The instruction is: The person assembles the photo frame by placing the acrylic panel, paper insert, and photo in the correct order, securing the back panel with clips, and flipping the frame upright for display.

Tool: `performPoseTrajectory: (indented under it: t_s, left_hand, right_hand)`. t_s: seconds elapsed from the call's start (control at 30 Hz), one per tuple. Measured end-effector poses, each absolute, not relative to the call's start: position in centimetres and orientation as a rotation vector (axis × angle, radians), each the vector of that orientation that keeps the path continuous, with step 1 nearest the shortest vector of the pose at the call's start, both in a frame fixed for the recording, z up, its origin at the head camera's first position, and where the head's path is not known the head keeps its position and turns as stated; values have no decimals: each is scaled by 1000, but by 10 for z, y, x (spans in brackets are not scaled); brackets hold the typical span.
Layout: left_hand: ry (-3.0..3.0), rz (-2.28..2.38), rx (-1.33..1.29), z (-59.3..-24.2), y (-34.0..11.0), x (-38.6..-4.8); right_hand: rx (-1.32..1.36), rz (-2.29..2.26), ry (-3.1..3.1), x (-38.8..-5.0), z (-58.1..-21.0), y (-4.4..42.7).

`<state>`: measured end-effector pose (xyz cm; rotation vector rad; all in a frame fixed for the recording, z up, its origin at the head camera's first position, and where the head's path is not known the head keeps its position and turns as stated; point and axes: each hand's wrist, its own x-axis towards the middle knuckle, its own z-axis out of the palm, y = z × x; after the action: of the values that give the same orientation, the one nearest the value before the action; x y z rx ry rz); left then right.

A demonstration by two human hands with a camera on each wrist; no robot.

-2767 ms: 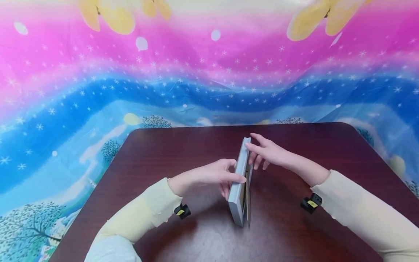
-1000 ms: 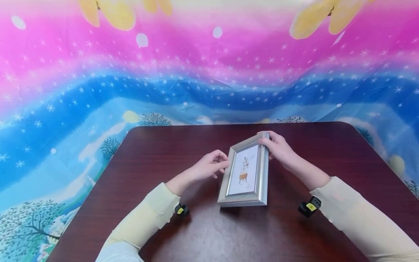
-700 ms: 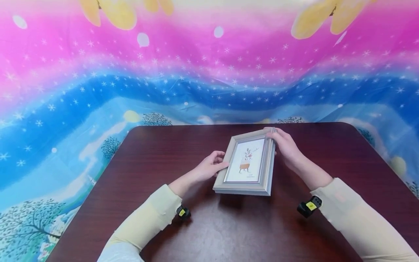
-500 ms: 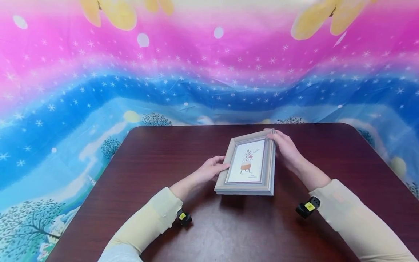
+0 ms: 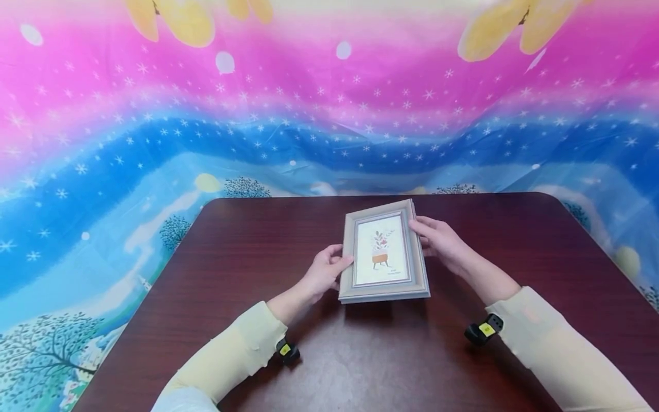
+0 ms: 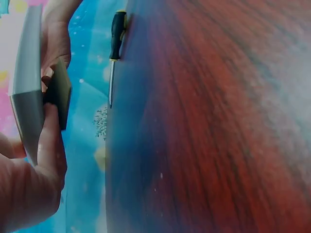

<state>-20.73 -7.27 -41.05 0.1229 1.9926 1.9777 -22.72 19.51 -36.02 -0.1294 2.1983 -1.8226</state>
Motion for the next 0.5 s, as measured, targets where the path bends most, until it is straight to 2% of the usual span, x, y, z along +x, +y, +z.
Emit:
performPoseTrajectory:
  t_s: [0.23, 0.5]
  left_hand:
    - [2209, 1900, 197, -410, -73, -202]
    - [2227, 1872, 165, -419, -74, -204]
  right_hand:
    - [-225, -1576, 2311, -220, -367, 199]
    - [-265, -1413, 2325, -214, -380, 203]
